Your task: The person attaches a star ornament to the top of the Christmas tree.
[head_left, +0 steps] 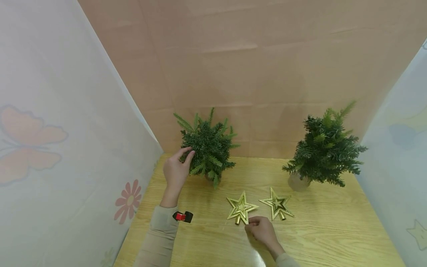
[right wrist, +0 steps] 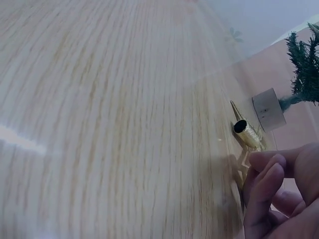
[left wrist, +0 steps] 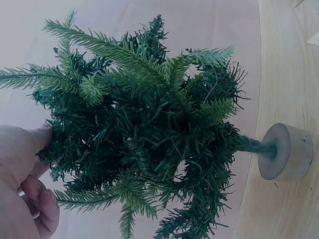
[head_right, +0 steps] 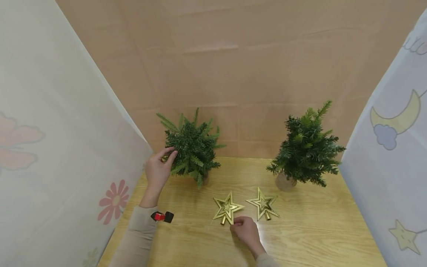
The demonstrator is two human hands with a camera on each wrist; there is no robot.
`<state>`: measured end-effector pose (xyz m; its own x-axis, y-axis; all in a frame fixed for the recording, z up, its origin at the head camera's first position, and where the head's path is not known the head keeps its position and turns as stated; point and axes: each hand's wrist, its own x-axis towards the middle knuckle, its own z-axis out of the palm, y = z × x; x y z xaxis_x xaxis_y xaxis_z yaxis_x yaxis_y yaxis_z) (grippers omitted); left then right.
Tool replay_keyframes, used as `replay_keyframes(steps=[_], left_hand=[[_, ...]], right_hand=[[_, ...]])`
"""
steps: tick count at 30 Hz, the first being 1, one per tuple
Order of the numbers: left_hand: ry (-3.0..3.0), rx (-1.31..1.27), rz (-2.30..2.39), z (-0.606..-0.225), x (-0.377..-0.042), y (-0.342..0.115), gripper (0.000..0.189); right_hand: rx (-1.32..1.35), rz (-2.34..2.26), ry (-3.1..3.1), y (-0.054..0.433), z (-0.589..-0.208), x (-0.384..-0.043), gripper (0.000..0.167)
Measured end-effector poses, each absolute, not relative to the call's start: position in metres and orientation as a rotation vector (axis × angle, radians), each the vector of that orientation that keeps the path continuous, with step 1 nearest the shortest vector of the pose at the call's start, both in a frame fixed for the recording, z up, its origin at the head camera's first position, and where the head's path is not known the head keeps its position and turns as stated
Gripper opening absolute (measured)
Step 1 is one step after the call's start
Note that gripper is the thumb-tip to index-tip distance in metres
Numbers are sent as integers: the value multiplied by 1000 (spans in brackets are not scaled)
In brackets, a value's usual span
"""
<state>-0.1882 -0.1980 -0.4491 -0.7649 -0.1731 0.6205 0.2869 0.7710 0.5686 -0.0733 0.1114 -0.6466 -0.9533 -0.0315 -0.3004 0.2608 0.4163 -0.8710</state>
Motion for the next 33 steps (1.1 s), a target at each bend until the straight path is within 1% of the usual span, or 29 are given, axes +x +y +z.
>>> replay_keyframes(steps=[8, 17, 24, 33], left_hand=[[-2270, -86, -877, -451, -188, -198, 24], [-2253, -94, -886, -452, -187, -198, 27], [-2269, -85, -888, -452, -187, -198, 28], [-2249, -99, -899, -452, -186, -198, 28]], right_hand=[[228, -1622, 2335, 111, -638, -71, 29], [262, -1664, 2359, 112, -641, -73, 23], [282, -1669, 2388, 113, -642, -73, 23], [263, -1665, 2432, 117, -641, -75, 18]])
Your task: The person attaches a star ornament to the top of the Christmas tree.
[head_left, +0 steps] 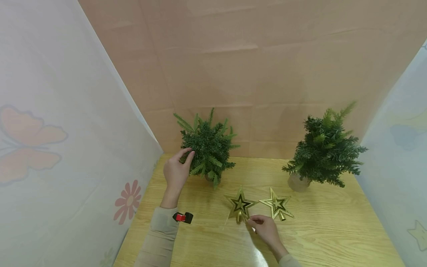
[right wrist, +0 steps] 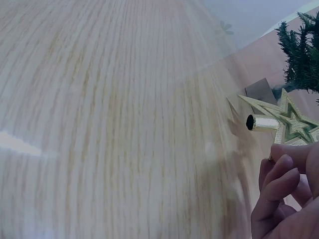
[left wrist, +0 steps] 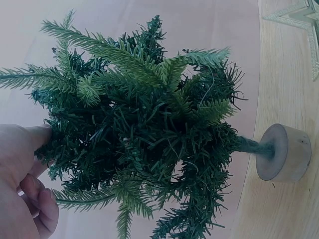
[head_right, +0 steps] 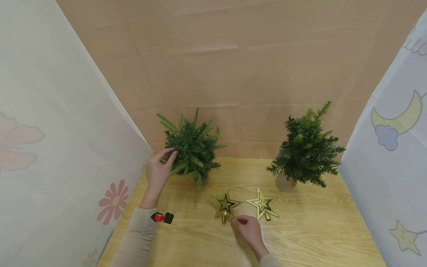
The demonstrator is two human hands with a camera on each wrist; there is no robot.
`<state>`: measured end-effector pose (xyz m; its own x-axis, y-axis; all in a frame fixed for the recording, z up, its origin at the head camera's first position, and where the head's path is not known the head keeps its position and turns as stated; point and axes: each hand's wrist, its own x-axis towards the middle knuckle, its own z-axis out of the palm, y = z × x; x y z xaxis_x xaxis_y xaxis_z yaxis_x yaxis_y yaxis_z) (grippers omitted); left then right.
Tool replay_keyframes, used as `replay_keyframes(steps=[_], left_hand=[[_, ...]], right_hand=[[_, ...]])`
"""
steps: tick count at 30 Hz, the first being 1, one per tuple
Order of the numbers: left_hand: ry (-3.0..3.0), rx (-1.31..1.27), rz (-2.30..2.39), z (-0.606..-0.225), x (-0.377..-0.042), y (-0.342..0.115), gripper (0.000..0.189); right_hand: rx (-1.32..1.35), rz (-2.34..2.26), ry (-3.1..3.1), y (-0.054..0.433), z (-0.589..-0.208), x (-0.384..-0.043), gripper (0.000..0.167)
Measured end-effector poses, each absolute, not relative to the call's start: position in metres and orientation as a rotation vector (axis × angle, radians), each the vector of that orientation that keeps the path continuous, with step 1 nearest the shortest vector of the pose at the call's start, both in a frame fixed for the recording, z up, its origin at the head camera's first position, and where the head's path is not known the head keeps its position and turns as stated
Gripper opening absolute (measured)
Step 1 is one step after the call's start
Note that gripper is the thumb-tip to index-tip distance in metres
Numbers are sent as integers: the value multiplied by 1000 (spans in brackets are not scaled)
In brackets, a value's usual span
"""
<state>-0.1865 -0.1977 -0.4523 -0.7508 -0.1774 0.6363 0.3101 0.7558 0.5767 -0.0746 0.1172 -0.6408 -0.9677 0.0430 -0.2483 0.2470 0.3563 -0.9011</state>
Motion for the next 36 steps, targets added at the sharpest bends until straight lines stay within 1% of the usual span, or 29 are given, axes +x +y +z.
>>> replay_keyframes(steps=[5, 10, 24, 31, 36], left_hand=[[-2229, -120, -901, -454, -187, -198, 25], [-2221, -125, -898, -453, -187, -197, 21], [-2241, -111, -906, -450, -184, -196, 22], [-2244, -117, -908, -450, -184, -196, 23], [-2256, -112, -916, -448, -183, -196, 24]], right_hand=[[233, -1683, 2434, 119, -642, -77, 17], [205, -1698, 2467, 123, -633, -80, 18], [215, -1624, 2602, 137, -600, -89, 20], [147, -1669, 2661, 143, -588, -93, 18], [133, -1676, 2674, 145, -582, -96, 19]])
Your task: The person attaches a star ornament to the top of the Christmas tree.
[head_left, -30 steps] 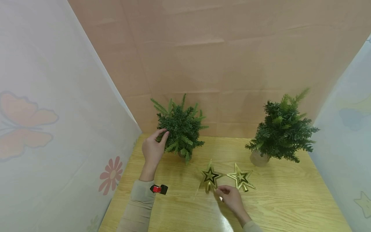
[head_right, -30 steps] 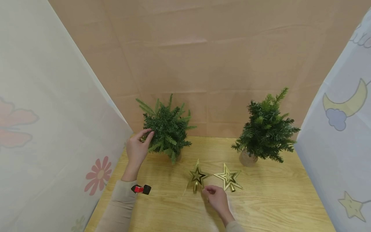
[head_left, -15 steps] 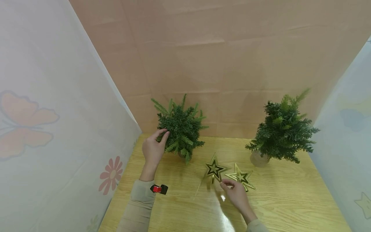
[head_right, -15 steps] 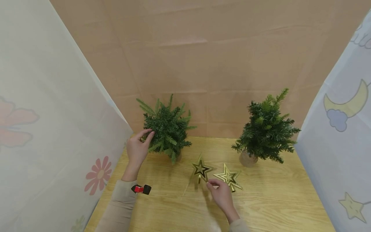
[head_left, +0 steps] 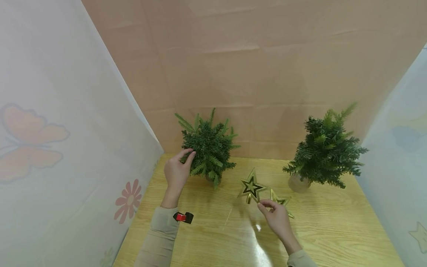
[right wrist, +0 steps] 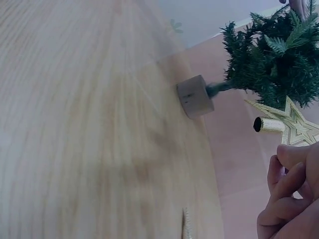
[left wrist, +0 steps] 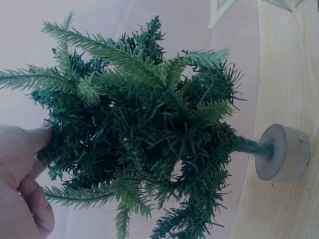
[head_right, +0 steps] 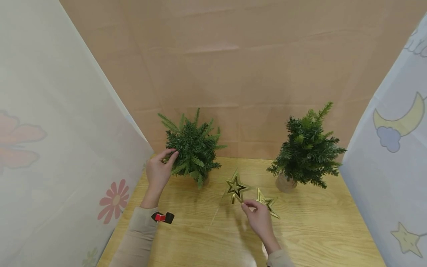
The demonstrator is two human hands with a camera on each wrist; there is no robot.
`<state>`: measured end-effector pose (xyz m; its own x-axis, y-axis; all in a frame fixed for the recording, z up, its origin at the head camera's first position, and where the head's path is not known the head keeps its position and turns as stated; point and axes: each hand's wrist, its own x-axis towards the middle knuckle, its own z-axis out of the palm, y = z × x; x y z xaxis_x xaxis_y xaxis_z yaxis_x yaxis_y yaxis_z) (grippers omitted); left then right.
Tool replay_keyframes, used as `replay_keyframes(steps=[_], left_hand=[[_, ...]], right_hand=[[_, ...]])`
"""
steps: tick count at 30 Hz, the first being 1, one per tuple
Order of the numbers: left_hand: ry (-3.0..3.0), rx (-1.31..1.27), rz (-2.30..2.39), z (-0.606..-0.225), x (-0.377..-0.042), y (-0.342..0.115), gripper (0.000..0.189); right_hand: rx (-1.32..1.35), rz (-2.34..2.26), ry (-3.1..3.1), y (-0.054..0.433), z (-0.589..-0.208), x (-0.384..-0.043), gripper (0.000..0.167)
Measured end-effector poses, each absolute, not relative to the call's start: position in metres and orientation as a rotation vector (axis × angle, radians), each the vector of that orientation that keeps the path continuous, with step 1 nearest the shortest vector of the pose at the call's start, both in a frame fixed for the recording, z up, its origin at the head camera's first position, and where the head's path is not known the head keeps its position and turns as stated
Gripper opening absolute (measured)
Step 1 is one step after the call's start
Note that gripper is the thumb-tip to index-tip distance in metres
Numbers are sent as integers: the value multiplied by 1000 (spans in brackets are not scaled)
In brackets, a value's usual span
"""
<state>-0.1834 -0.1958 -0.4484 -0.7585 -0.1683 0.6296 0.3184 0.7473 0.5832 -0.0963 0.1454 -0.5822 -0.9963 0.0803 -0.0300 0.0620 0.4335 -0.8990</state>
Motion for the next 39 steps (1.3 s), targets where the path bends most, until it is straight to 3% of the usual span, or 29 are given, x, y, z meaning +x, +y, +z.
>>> replay_keyframes(steps=[23, 39], left_hand=[[-2282, -104, -934, -451, -184, -197, 22], [-2283, -109, -932, -453, -184, -198, 23]], right_hand=[[-140, 1655, -2560, 150, -549, -101, 24], [-73, 1662, -2498, 150, -535, -107, 19]])
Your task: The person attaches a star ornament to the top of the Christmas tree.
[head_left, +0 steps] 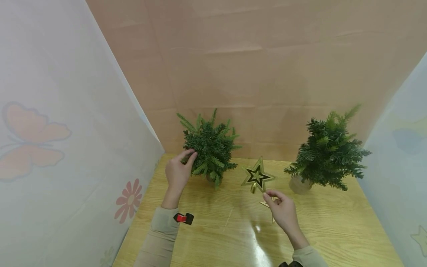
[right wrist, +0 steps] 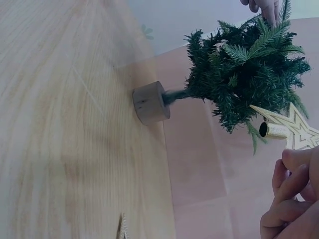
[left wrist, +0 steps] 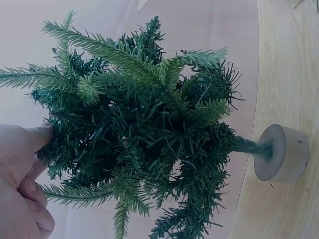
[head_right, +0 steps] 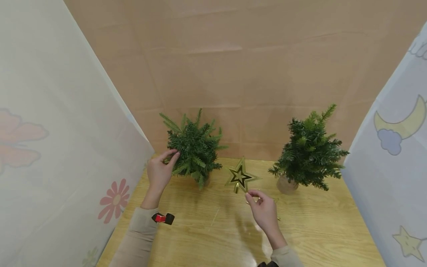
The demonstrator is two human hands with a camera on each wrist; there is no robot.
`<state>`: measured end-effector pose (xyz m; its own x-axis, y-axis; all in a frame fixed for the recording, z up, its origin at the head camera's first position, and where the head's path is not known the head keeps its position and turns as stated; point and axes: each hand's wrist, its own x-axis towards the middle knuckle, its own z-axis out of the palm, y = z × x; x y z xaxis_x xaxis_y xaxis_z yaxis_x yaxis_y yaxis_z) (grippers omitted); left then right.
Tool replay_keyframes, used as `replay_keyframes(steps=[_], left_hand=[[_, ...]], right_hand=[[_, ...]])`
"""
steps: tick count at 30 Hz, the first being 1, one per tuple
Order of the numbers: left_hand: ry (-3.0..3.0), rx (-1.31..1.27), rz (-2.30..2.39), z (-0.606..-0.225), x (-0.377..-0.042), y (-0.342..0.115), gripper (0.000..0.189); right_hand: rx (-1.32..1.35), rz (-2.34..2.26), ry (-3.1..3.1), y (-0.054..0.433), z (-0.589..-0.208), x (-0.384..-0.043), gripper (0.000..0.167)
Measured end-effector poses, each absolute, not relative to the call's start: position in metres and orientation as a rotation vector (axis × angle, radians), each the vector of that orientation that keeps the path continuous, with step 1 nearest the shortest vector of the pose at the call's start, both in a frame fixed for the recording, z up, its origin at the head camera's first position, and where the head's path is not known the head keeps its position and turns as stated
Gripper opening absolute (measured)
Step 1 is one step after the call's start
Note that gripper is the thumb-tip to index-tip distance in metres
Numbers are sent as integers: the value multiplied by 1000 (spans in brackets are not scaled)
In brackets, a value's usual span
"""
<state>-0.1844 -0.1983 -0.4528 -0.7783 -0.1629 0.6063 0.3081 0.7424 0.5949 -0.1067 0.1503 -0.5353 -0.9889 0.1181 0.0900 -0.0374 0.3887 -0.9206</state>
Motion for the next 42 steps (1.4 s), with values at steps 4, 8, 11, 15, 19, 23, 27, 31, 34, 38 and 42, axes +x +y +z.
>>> replay_keyframes(steps=[4, 8, 11, 15, 19, 23, 27, 31, 34, 38, 42], left_hand=[[-2280, -111, -932, -453, -185, -198, 23], [-2282, -107, -936, -454, -184, -199, 24], [-2279, -110, -939, -454, -185, -198, 24], [-2266, -113, -946, -454, -186, -198, 23], [-2249, -121, -949, -454, -188, -198, 22], [-2236, -137, -939, -456, -188, -198, 21], [-2241, -132, -945, -457, -187, -199, 20], [-2253, -122, -947, -457, -185, -200, 21], [-2255, -125, -938, -456, -185, -200, 21], [-2255, -130, -927, -457, -185, -200, 22], [-2256, -130, -920, -458, -185, -200, 21]], right_hand=[[-62, 1673, -2486, 150, -531, -108, 19], [-40, 1687, -2474, 149, -524, -109, 19], [-15, 1683, -2453, 149, -518, -110, 18], [7, 1678, -2424, 147, -511, -113, 16], [31, 1676, -2401, 147, -506, -115, 14], [38, 1683, -2392, 146, -502, -115, 14], [33, 1708, -2395, 144, -499, -113, 17], [35, 1718, -2396, 143, -496, -112, 18], [45, 1721, -2387, 143, -495, -113, 18], [63, 1725, -2370, 143, -493, -114, 18], [70, 1732, -2364, 144, -490, -116, 19]])
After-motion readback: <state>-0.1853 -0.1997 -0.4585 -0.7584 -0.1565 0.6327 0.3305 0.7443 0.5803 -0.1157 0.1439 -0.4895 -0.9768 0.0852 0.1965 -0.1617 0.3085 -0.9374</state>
